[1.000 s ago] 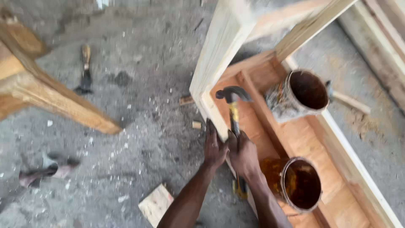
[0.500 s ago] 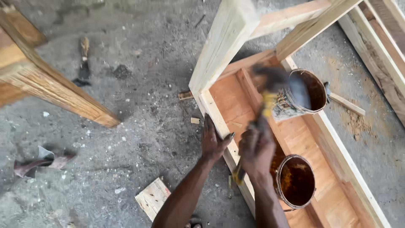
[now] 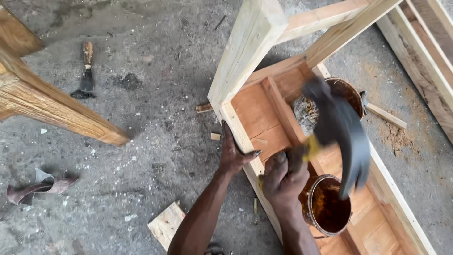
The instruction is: The person nails a long wooden strip onto the edge of a wooden frame using a hammer and nails taken from a container.
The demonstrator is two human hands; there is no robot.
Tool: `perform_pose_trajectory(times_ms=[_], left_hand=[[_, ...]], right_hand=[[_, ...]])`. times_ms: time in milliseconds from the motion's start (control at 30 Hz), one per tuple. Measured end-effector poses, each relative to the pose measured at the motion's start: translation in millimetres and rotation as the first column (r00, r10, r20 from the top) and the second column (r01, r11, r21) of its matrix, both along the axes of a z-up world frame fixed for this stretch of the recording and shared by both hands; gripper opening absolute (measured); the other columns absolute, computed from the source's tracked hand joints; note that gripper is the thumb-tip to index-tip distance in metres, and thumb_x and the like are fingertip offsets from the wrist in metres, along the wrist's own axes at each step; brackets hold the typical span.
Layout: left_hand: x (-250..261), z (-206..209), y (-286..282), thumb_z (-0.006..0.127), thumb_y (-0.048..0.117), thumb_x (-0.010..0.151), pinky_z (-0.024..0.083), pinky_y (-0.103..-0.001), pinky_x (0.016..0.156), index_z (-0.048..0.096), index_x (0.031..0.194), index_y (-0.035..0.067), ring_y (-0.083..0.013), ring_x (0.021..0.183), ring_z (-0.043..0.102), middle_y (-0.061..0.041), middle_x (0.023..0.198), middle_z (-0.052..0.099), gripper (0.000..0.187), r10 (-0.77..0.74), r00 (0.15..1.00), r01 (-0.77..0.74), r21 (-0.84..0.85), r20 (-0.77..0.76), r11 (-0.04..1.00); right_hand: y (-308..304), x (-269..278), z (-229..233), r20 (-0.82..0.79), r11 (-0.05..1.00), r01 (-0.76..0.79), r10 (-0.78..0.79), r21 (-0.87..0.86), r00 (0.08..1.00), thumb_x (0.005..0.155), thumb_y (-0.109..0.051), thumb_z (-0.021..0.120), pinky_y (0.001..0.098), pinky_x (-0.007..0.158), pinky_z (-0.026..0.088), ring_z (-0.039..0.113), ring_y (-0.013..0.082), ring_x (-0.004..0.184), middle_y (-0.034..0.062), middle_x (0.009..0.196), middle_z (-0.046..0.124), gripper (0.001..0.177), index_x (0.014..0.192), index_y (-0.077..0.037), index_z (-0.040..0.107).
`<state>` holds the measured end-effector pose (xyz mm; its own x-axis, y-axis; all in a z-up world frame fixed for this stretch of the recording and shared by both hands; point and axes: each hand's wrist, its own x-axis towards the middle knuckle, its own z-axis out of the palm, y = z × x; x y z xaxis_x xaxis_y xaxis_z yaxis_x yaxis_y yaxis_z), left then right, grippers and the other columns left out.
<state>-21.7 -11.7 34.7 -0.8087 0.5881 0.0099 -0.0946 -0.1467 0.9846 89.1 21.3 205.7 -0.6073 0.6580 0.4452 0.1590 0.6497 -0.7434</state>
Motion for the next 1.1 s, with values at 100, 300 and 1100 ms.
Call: perform_pose_trajectory(times_ms=[100, 300, 1100], left_hand=[[-3.5, -4.4, -2.0, 0.105, 0.053, 0.062, 0.002, -0.069, 0.137, -0.003, 0.181, -0.003, -0.0575, 0.172, 0.000, -0.039, 0.185, 0.002, 0.170, 0.003, 0.999, -0.005, -0.060, -0.035, 0.998], [13.7, -17.7, -7.0, 0.105, 0.040, 0.065, 0.006, -0.069, 0.138, 0.004, 0.180, -0.005, -0.0580, 0.171, 0.011, -0.038, 0.185, 0.010, 0.159, 0.007, 0.992, -0.022, -0.123, -0.125, 0.992], [132.5, 96.4, 11.1, 0.078, 0.038, 0.107, 0.057, -0.057, 0.116, 0.052, 0.159, -0.004, -0.0495, 0.140, 0.066, -0.032, 0.153, 0.066, 0.071, -0.003, 0.700, -0.003, -0.006, -0.715, 1.000]], right_hand=[[32.3, 11.5, -96.1, -0.004, 0.990, -0.004, 0.005, 0.142, 1.000, 0.110, -0.010, 0.061, 0.0375, 0.055, 0.052, 0.065, 0.0310, 0.052, 0.0108, 0.065, 0.067, 0.015, 0.096, -0.009, 0.059], [20.2, 3.8, -37.6, 0.480, 0.969, -0.061, -0.064, 0.239, 0.875, 0.113, -0.032, 0.060, 0.0647, 0.048, 0.037, 0.069, 0.0602, 0.065, 0.0301, 0.059, 0.062, 0.041, 0.087, -0.001, 0.060], [-1.3, 410.6, -13.8, 0.917, 0.876, -0.289, 0.331, -0.387, -0.224, 0.112, -0.023, 0.052, 0.0655, 0.071, 0.057, 0.072, 0.0452, 0.090, 0.0086, 0.103, 0.072, 0.008, 0.117, -0.019, 0.056]])
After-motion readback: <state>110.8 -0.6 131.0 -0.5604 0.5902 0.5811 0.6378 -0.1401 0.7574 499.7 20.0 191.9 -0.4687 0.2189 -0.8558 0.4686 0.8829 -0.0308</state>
